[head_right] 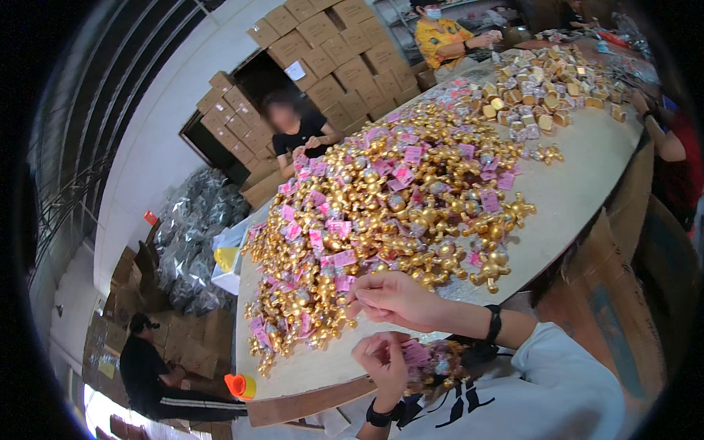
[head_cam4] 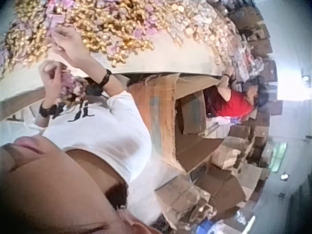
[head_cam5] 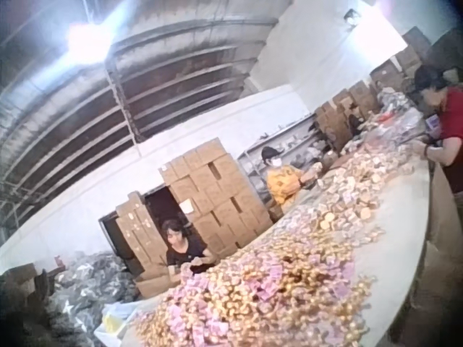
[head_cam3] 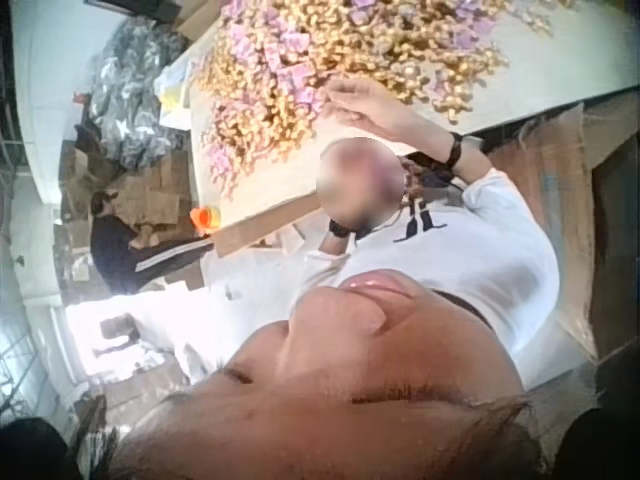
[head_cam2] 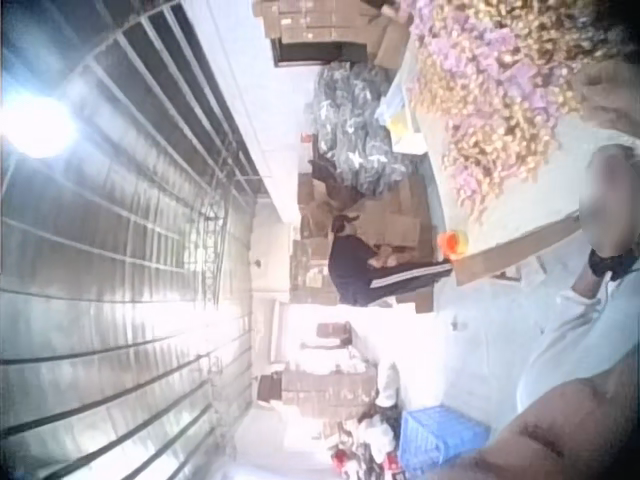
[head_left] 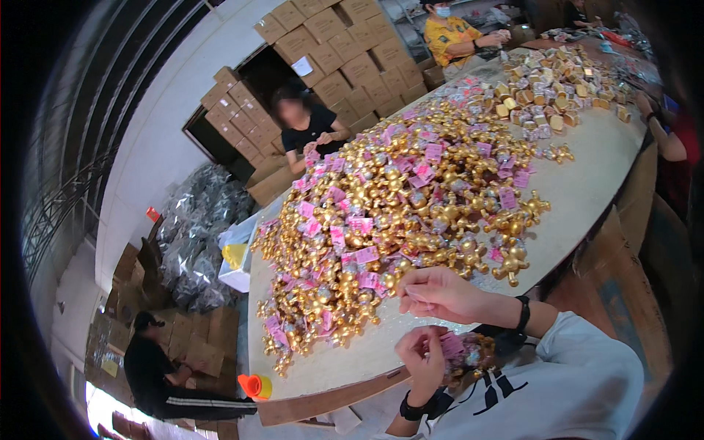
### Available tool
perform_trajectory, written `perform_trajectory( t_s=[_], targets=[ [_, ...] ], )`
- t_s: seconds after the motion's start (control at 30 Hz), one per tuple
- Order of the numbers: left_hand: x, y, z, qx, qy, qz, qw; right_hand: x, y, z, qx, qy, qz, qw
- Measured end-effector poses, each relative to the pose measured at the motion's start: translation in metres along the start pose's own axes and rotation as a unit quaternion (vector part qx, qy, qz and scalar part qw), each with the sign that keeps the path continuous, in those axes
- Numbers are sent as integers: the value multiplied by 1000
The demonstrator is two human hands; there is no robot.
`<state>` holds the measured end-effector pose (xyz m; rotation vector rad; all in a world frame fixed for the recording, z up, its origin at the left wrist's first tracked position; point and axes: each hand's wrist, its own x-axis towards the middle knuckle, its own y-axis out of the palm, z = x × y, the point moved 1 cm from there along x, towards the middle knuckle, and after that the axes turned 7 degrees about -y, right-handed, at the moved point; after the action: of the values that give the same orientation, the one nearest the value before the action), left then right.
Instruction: Manually packaging small gold-colored bear-shaped items into plastic bags and containers.
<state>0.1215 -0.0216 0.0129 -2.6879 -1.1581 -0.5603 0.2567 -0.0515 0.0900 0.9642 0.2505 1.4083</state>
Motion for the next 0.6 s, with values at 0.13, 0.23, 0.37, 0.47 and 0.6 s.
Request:
perform_trajectory(
  t_s=[0.13, 0.23, 0.37, 0.47, 0.6],
  targets=[
    [8, -1, -19, 287, 184, 18, 940, -3, 5, 5, -50, -19, -2, 999],
    [14, -4, -12, 301, 122, 7, 946, -14, 17, 14, -163, -6, 8, 987],
    [16, -4, -5, 204, 72, -61, 975, -35, 30, 13, -267, -165, 110, 943],
    [29, 4, -18, 92, 23, -112, 989, -47, 47, 8, -448, -401, 265, 754],
    [58, -3, -34, -194, -99, 8, 976, -64, 39, -16, -475, -403, 337, 706]
  ],
)
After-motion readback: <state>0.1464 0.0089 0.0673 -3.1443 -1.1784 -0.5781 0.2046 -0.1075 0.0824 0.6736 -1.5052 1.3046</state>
